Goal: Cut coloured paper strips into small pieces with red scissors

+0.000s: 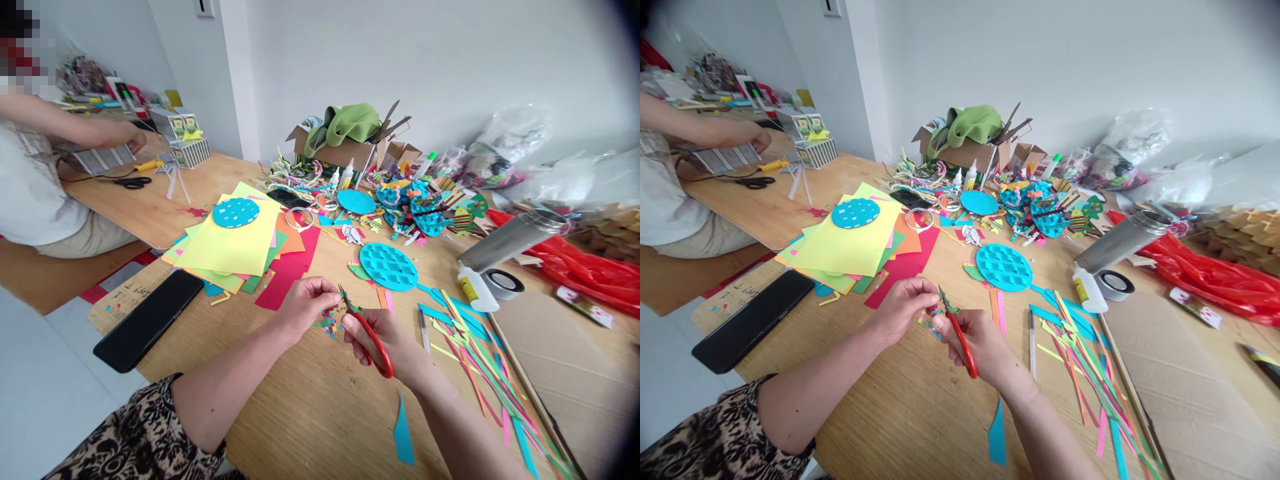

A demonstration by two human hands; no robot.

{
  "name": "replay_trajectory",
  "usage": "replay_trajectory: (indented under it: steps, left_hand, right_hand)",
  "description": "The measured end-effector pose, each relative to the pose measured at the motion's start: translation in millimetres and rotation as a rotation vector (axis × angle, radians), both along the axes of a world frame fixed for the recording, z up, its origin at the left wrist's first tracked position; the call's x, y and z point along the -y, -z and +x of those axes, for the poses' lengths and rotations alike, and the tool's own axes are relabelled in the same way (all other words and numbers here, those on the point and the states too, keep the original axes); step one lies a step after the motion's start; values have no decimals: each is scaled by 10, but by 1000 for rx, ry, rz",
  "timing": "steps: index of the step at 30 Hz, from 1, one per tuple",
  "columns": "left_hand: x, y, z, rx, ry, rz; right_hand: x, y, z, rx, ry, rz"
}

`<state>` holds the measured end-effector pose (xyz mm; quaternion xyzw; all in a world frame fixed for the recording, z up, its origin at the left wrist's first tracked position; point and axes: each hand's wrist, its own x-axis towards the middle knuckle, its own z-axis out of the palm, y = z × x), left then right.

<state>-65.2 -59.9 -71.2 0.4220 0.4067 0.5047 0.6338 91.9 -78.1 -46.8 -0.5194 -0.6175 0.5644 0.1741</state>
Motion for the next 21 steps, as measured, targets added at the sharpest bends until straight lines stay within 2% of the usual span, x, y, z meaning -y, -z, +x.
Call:
replay_trajectory:
  steps: [13, 21]
  left_hand:
    - [-18, 35, -12, 0, 2, 2]
    - [-7, -28, -21, -41, 17, -39]
  right_hand:
    - [1, 14, 2, 22, -4, 5]
    - [-4, 40, 49, 39, -30, -3]
